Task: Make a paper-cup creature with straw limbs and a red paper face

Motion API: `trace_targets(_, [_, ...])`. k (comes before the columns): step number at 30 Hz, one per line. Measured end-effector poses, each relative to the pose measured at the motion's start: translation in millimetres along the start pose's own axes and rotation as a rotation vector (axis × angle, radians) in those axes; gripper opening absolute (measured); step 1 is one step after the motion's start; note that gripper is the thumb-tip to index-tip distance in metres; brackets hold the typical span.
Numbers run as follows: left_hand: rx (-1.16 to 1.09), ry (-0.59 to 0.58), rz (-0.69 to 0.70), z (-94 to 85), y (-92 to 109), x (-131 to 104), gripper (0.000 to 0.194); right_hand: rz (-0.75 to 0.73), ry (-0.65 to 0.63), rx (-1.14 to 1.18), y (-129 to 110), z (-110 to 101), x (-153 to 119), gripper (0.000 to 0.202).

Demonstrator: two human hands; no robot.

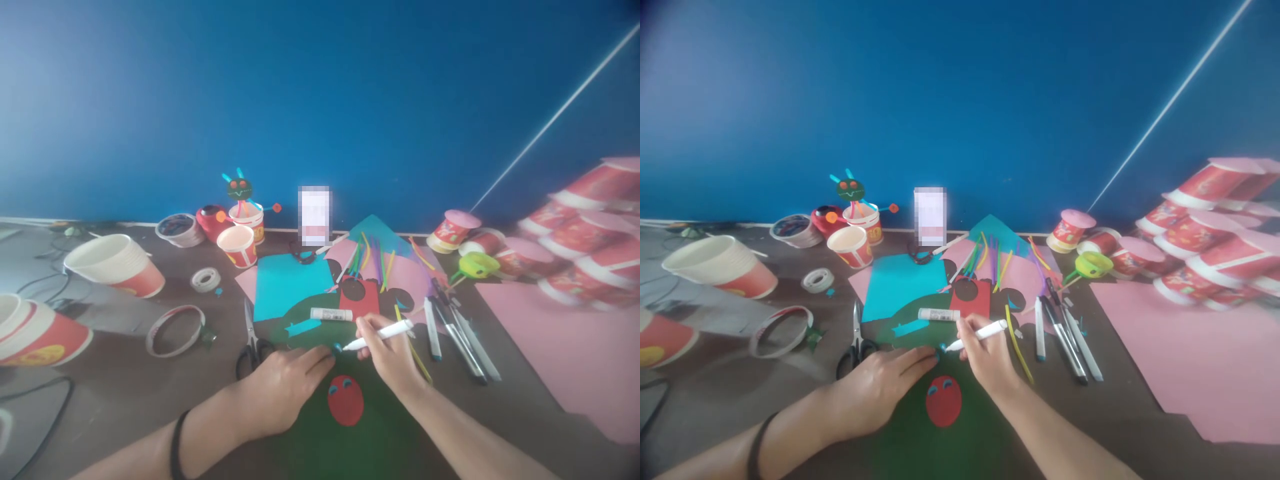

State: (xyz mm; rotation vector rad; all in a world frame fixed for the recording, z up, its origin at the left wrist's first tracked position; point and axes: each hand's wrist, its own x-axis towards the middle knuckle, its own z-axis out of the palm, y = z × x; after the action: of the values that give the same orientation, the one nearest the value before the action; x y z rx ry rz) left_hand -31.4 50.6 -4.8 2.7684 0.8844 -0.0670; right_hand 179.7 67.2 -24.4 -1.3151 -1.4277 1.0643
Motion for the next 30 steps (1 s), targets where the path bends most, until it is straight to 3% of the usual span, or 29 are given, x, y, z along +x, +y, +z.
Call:
trace_targets(7, [0.02, -0.014, -0.001, -1.5, -1.4, -0.8, 0.057, -0.073, -0.115, -0.127, -4.4, 2.7, -5.7, 0.03])
trace_targets(18, [0.024, -0.031, -0.013, -0.6, -1.4, 0.1, 0.058, -0.162, -0.138, -0.2, -9.9, 4.4, -4.5, 0.028])
trace_targets(30, [0.053, -0.058, -0.006, -4.4, 0.4, 0.5, 0.057, -0.159, -0.166, -0.204, -9.7, 4.5, -4.5, 0.029])
